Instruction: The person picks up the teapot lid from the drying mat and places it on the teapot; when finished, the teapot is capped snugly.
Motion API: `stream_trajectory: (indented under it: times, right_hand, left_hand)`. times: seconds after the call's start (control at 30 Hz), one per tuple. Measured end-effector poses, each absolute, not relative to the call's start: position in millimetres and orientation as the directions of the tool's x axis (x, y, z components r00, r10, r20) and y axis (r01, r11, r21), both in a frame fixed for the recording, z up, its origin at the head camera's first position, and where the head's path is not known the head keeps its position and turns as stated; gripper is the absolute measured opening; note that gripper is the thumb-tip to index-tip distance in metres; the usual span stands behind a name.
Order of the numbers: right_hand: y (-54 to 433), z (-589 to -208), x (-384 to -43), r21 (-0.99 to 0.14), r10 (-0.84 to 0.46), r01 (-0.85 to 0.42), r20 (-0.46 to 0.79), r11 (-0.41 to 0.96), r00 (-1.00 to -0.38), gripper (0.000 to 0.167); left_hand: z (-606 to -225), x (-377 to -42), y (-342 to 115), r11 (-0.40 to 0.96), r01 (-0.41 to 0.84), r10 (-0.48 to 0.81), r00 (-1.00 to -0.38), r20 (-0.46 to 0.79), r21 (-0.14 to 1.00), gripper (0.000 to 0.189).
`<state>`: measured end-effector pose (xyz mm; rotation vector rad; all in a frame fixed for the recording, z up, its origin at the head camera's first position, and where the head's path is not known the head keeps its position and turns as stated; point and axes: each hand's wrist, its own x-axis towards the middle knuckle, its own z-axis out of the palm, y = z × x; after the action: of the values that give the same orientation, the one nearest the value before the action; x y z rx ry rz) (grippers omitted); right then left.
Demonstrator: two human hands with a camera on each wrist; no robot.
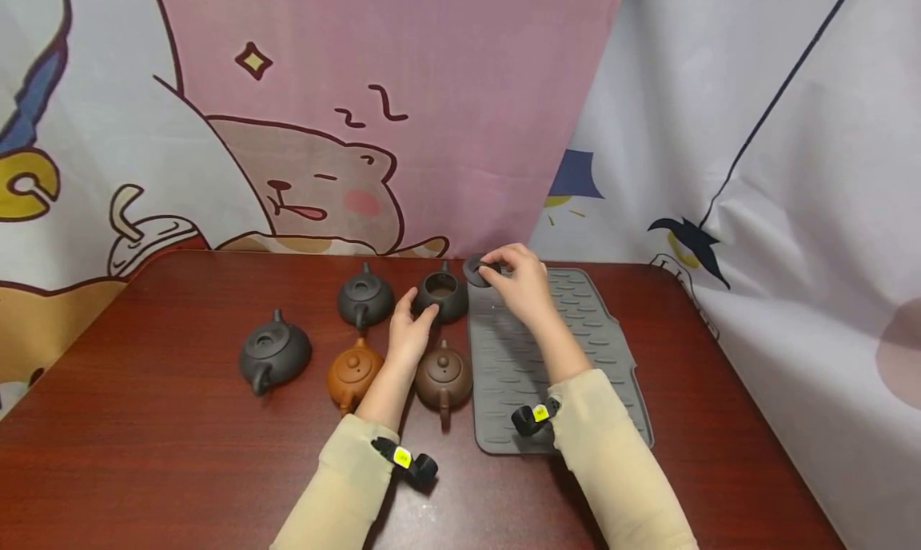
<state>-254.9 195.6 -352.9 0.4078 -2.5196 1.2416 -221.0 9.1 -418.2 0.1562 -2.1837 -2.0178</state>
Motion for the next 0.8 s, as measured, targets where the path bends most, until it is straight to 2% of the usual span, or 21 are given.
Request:
stream_trajectory:
  times: [0.3, 0.8]
  right_hand:
    - [182, -346, -271, -0.701, -0.207, -0.393, 0.338, 0.596, -0.918, 0.015]
    - [155, -359, -287, -0.672, -0.248, -0.375, 0.281, 0.639, -0.927, 0.014]
  left_hand:
    - [-418, -221, 9, 0.092, 0.029, -0.189, -0.981, 0.046, 0.995, 0.058]
    - [-418, -223, 10, 0.105, 0.034, -0.205, -0.977, 0.055, 0.994, 0.057]
